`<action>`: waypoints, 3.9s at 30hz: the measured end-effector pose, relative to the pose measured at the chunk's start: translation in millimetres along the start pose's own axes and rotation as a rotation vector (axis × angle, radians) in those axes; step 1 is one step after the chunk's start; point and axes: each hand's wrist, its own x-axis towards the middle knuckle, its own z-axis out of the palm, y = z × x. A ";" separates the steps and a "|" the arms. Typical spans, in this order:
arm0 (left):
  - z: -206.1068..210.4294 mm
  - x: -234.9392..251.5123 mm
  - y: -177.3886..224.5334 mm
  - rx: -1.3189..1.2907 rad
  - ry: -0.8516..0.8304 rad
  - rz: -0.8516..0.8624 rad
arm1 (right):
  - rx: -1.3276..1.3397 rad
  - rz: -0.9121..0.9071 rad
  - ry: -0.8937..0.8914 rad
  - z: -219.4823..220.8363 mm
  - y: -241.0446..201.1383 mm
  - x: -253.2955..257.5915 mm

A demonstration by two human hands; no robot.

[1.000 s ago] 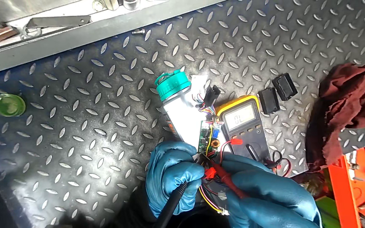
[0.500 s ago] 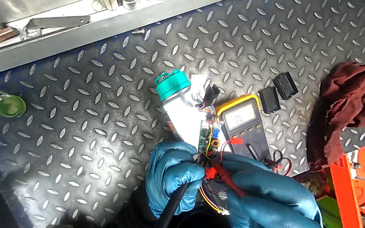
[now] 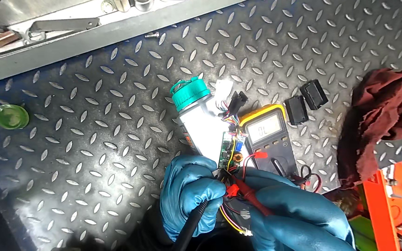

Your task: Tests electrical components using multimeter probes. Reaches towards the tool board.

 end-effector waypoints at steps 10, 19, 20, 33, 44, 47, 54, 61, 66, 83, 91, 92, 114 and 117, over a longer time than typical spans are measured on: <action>0.4 -1.4 0.3 -0.001 0.007 -0.014 | 0.005 -0.018 -0.086 -6.9 2.3 -0.7; 1.9 -1.8 0.6 -0.043 0.032 -0.033 | 0.096 -0.014 0.023 -1.3 7.1 -11.6; 2.3 -1.8 0.4 -0.053 0.037 -0.033 | 0.111 -0.021 0.049 0.0 8.6 -13.6; 2.4 -0.9 1.3 -0.021 0.023 -0.030 | -0.016 0.010 -0.032 -2.1 0.2 -0.5; 4.2 -1.6 1.1 -0.003 0.037 -0.024 | -0.022 -0.005 -0.076 -4.4 0.3 1.3; 3.2 -1.0 1.6 0.010 0.023 -0.022 | -0.038 -0.012 -0.021 -0.8 1.0 -0.1; -1.3 2.4 4.8 0.075 -0.046 -0.035 | -0.005 -0.007 -0.028 -2.9 2.4 -5.5; 0.0 4.3 6.6 0.139 -0.058 0.007 | -0.006 -0.009 -0.045 -4.5 2.4 -0.7; -1.9 6.8 6.7 0.157 -0.085 0.020 | -0.005 -0.006 -0.059 -5.2 3.3 0.9; -3.1 5.2 5.1 0.178 -0.076 0.004 | 0.008 -0.003 -0.082 -5.9 4.0 2.0; 1.7 4.1 3.3 0.041 0.035 -0.034 | 0.045 0.011 0.001 0.8 2.4 0.4; 1.3 4.5 3.5 0.048 0.030 -0.034 | 0.055 0.015 0.006 0.8 2.3 0.1; -1.5 6.6 5.7 0.100 -0.013 -0.050 | 0.003 0.000 0.019 2.2 2.3 0.1; -0.6 5.6 5.7 0.089 0.001 -0.054 | 0.003 0.017 0.023 1.8 1.6 -1.6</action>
